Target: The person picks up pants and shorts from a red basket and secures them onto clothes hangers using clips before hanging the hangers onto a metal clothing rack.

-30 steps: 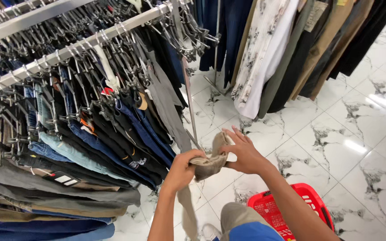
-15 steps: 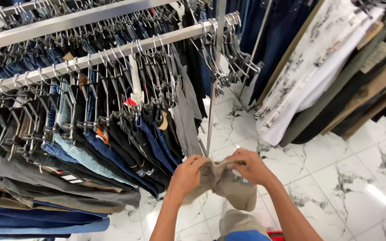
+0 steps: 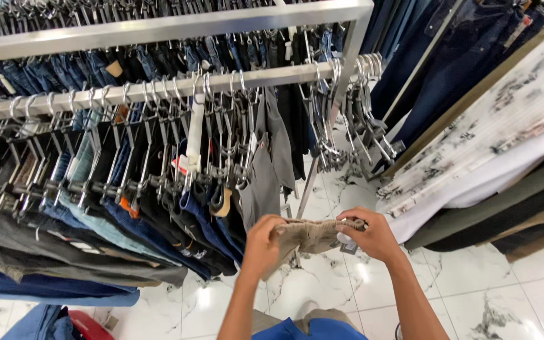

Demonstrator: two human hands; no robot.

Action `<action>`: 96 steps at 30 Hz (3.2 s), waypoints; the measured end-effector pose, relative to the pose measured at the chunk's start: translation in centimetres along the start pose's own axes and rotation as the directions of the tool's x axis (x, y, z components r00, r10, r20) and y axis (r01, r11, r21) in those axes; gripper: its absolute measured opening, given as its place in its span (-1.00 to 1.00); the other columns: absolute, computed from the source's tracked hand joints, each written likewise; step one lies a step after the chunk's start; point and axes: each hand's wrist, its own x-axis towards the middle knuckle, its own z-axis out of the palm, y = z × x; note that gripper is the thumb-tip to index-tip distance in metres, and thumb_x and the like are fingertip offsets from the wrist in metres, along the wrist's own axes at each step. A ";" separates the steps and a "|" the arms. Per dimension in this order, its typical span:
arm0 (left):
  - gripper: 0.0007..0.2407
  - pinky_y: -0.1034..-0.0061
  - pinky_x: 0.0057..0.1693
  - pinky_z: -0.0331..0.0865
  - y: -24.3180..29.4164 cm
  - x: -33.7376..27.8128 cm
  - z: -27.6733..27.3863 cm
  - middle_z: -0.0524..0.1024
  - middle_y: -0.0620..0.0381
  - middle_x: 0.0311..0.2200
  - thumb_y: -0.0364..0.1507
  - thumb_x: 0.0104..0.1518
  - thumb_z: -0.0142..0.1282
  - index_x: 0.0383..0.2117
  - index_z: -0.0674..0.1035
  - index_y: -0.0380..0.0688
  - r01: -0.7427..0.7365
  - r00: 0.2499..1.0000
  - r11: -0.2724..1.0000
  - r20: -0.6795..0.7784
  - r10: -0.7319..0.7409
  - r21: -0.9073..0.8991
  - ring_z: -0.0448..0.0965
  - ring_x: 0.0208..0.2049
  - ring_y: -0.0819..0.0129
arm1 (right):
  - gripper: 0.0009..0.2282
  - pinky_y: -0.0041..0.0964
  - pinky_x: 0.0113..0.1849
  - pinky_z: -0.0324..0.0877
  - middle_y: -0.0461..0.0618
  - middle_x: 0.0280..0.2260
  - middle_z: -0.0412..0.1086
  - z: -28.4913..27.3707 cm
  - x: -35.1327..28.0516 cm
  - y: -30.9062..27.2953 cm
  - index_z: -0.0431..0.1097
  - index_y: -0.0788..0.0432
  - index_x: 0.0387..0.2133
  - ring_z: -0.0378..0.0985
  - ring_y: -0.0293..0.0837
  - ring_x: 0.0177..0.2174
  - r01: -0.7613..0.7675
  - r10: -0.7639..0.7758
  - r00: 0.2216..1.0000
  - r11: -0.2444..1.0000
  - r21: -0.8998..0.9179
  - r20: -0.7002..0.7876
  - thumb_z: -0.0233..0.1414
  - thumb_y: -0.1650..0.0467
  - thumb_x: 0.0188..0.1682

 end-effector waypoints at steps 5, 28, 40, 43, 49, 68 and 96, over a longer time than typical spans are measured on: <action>-0.80 0.20 -0.02 0.46 3.1 3.1 0.0 0.51 -0.06 -0.28 -0.74 0.21 -0.12 -0.25 0.53 -0.17 0.145 0.989 0.984 0.034 -0.142 -0.105 0.56 -0.23 0.01 | -0.80 -0.18 -0.23 0.49 0.02 -0.45 0.60 1.3 2.3 0.7 0.67 0.02 -0.37 0.64 -0.06 -0.38 0.022 -0.028 0.997 0.996 -0.089 -0.070 0.34 0.51 -0.28; -0.96 0.23 -0.29 0.17 -7.9 10.2 0.3 0.37 0.14 -0.58 -0.51 -0.19 -0.07 -0.61 0.37 -0.07 -0.100 0.978 0.989 0.171 0.117 -0.110 0.37 -0.48 0.16 | -0.41 0.14 -0.30 0.47 0.22 -0.13 0.45 6.7 19.0 -16.4 0.10 0.24 0.28 0.54 0.30 -0.20 -0.321 0.112 0.932 0.691 -0.648 -0.344 0.15 0.30 0.02; -0.97 0.33 -0.29 0.21 -4.4 11.2 -1.7 0.41 0.25 -0.60 -0.45 -0.21 -0.02 -0.66 0.40 0.00 0.086 0.962 0.996 0.260 -0.077 -0.022 0.40 -0.49 0.31 | -0.36 -0.11 -0.66 0.15 -0.07 -0.70 0.27 7.6 18.6 -21.1 0.03 -0.19 0.36 0.25 -0.03 -0.72 -0.360 0.208 0.933 0.584 -0.727 -0.295 -0.10 0.57 -0.02; -0.96 0.33 -0.28 0.18 -3.5 11.3 -1.7 0.39 0.24 -0.58 -0.45 -0.19 0.00 -0.66 0.39 -0.01 0.200 0.943 0.980 0.273 -0.192 -0.004 0.35 -0.48 0.31 | -0.32 -0.11 -0.63 0.09 -0.02 -0.67 0.30 7.0 18.5 -22.2 -0.05 -0.17 0.39 0.28 0.00 -0.67 -0.373 0.305 0.925 0.614 -0.696 -0.227 -0.19 0.61 -0.03; -0.92 0.30 -0.26 0.15 -4.7 10.7 -0.6 0.33 0.18 -0.53 -0.45 -0.11 0.03 -0.60 0.36 -0.02 0.274 0.934 0.960 0.252 -0.254 -0.050 0.23 -0.47 0.28 | -0.43 0.14 -0.39 0.31 0.19 -0.51 0.45 6.0 18.2 -18.9 0.04 0.23 0.35 0.46 0.23 -0.42 -0.165 0.196 0.980 0.771 -0.615 -0.018 -0.21 0.49 -0.04; -0.81 0.57 -0.38 0.17 2.7 20.6 0.8 0.37 0.12 -0.76 -0.29 0.21 0.18 -0.28 0.71 -0.12 0.326 0.934 0.739 0.081 -0.348 -0.590 0.31 -0.62 0.47 | -0.41 0.17 0.00 0.44 0.26 -0.05 0.49 2.1 13.3 -18.3 0.35 0.23 0.15 0.52 0.27 0.01 0.159 -0.138 0.987 0.937 -0.310 0.088 0.02 0.60 -0.30; -0.80 0.52 -0.36 0.15 1.9 21.6 -0.1 0.21 0.23 -0.81 -0.43 0.09 0.07 -0.70 0.49 -0.13 0.348 0.931 0.872 0.022 -0.363 -0.344 0.21 -0.60 0.48 | -0.72 -0.06 -0.24 0.50 0.10 -0.33 0.57 2.5 11.0 -15.3 0.46 0.18 0.08 0.62 0.07 -0.30 0.162 -0.190 0.981 0.919 -0.358 -0.044 -0.04 0.46 0.13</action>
